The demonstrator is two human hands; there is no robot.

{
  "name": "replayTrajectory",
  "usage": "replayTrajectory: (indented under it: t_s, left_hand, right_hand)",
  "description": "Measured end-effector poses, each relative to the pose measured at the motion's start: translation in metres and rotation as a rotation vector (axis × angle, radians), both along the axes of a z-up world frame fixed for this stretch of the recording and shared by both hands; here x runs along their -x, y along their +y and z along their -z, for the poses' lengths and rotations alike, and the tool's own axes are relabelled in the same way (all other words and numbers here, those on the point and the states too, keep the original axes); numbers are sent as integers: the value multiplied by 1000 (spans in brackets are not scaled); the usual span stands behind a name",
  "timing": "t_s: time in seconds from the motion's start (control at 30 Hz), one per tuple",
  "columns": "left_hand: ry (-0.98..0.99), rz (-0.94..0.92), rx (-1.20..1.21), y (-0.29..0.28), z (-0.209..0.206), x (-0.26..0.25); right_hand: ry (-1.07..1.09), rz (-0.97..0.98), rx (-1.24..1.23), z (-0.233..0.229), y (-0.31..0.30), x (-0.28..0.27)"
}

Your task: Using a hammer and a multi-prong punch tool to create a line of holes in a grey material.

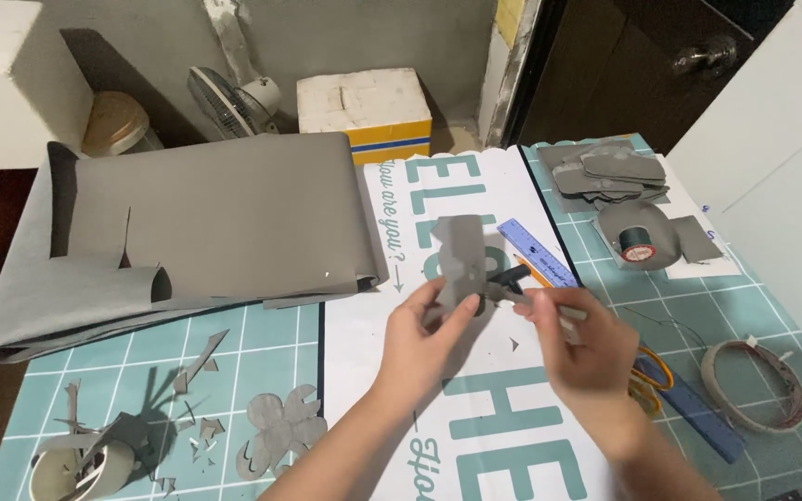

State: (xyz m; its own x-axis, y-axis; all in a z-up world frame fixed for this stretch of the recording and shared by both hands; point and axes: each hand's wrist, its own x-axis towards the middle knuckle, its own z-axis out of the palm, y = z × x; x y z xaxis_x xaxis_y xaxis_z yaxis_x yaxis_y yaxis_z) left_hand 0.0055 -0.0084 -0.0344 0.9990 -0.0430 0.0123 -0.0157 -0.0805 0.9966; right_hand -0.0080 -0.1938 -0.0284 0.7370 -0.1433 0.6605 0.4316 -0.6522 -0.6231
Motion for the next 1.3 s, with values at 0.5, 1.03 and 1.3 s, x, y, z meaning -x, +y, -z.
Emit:
replayTrajectory:
  t_s: [0.5,1.03,1.3]
  left_hand:
    - [159,-119,254,4,12,-9]
    - [145,-35,35,10,10,-13]
    - [79,46,78,9,6,-15]
  right_hand:
    - [-219,-172,246,-5,14,6]
    - [212,-51,143,-15,16,13]
    - [404,-303,-553,2,-7,-14]
